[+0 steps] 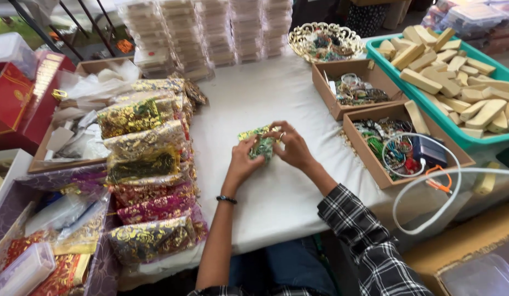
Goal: The person places various jewelry items, including necklaces and earrings, into small, patterned fabric pouches. They fold the pouches closed and place them into a stack on the table. The person also handles a small white packet and a gold-colored pouch during the process.
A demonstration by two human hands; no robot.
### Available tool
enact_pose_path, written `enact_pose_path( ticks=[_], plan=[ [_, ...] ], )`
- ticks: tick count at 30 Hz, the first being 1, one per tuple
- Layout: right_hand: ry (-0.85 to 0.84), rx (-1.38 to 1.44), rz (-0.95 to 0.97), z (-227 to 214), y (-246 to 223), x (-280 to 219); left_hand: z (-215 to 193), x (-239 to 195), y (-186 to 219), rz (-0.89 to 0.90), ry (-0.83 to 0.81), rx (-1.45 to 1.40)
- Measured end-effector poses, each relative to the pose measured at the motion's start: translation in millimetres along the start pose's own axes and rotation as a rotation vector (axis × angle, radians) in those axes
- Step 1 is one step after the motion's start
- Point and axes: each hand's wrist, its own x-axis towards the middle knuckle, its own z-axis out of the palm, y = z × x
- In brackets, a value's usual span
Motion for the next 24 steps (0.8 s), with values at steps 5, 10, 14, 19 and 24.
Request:
enact_pose_path(
  ticks=[5,10,14,19,24],
  plan=[
    [-0.065,-0.105,-0.088,14,6,-10,-10,2,16,-0.188,0.027,-0.286],
    [-0.211,-0.404,-0.075,33,5,-19,-16,2,48,-0.179,0.071,-0.242],
    [-0.105,-0.476,-0.151,30,7,-23,-16,-5,65,-0.089,0.109,-0.111],
    [-0.143,-0.509,0.015,16,5,-12,-22,-6,66,0.038,0.141,0.144],
    [0.027,-0.440,-0.006,8,10,-13,-34,-9,83,0.116,0.065,0.561]
  ],
)
